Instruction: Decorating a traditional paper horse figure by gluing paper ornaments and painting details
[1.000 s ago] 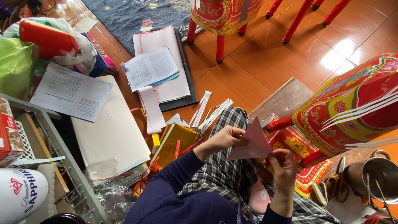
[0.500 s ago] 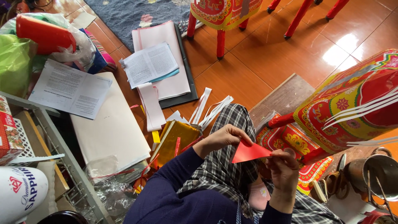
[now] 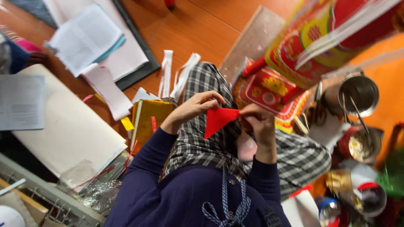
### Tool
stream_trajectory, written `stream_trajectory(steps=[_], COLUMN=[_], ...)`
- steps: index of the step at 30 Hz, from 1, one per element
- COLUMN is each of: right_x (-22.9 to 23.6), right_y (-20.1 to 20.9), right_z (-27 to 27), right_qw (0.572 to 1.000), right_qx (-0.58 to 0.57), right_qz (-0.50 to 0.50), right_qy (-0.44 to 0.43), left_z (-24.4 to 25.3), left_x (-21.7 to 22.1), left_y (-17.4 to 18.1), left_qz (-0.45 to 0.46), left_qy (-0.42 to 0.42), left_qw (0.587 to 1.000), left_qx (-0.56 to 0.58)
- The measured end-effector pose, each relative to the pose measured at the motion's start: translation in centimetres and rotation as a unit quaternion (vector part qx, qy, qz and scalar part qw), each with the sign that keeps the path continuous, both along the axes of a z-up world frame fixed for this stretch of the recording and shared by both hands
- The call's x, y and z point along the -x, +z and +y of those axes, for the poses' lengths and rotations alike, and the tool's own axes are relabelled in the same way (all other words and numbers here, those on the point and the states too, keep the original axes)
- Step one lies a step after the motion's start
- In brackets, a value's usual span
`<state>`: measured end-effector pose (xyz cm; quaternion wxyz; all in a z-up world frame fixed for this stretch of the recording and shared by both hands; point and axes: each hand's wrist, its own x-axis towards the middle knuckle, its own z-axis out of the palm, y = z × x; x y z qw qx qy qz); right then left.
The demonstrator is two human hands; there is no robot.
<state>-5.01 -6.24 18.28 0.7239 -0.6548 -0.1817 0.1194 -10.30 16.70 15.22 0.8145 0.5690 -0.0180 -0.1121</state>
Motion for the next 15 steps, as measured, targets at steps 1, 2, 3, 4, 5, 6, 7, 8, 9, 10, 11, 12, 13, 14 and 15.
stream_trajectory(steps=[1, 2, 3, 4, 5, 6, 7, 8, 9, 10, 11, 12, 13, 14, 15], right_x=[-0.2, -0.3, -0.6, -0.8, -1.1, -1.1, -1.1, -1.1, -1.2, -1.2, -1.2, -1.3, -1.4, -1.5, -1.5], right_y=[0.0, 0.0, -0.4, -0.9, -1.3, -1.5, -1.8, -2.0, -1.9, -1.8, -1.7, -1.7, -1.8, -1.9, -1.7], right_z=[0.2, 0.4, 0.2, 0.0, 0.0, -0.2, -0.4, -0.5, -0.5, -0.5, -0.4, -0.5, -0.5, -0.6, -0.5], right_qw=[1.0, 0.998, 0.999, 0.998, 0.996, 0.996, 0.996, 0.996, 0.996, 0.995, 0.995, 0.995, 0.994, 0.993, 0.993], right_qx=[-0.007, -0.014, -0.01, 0.005, 0.019, 0.021, 0.018, 0.014, 0.015, 0.014, 0.013, 0.013, 0.02, 0.026, 0.026], right_qz=[-0.002, -0.004, 0.0, -0.022, -0.046, -0.044, -0.041, -0.037, -0.036, -0.041, -0.045, -0.044, -0.049, -0.054, -0.053], right_qy=[0.027, 0.053, 0.045, 0.061, 0.079, 0.073, 0.079, 0.086, 0.083, 0.087, 0.092, 0.091, 0.095, 0.099, 0.099], left_z=[-0.3, -0.4, -0.7, -1.1, -1.2, -1.4, -1.5, -1.6, -1.7, -1.8, -1.8, -1.8, -1.8, -1.8, -1.9], left_x=[-0.1, -0.3, -0.7, -1.0, -1.4, -1.5, -1.6, -1.7, -1.7, -1.8, -1.7, -1.8, -1.8, -1.8, -1.8], left_y=[1.2, 2.4, 2.0, 1.6, 1.3, 1.5, 1.6, 1.8, 1.6, 1.4, 1.3, 1.5, 1.8, 2.1, 1.2], left_qz=[-0.001, -0.004, -0.001, 0.001, 0.001, 0.002, 0.006, 0.01, 0.011, 0.013, 0.015, 0.016, 0.02, 0.024, 0.025], left_qy=[-0.025, -0.05, -0.059, -0.071, -0.081, -0.087, -0.085, -0.083, -0.086, -0.081, -0.075, -0.077, -0.077, -0.078, -0.078], left_qw=[0.999, 0.995, 0.995, 0.991, 0.986, 0.986, 0.985, 0.985, 0.984, 0.984, 0.983, 0.983, 0.981, 0.98, 0.98], left_qx=[-0.041, -0.082, -0.078, -0.111, -0.145, -0.143, -0.148, -0.154, -0.153, -0.161, -0.169, -0.169, -0.175, -0.181, -0.181])
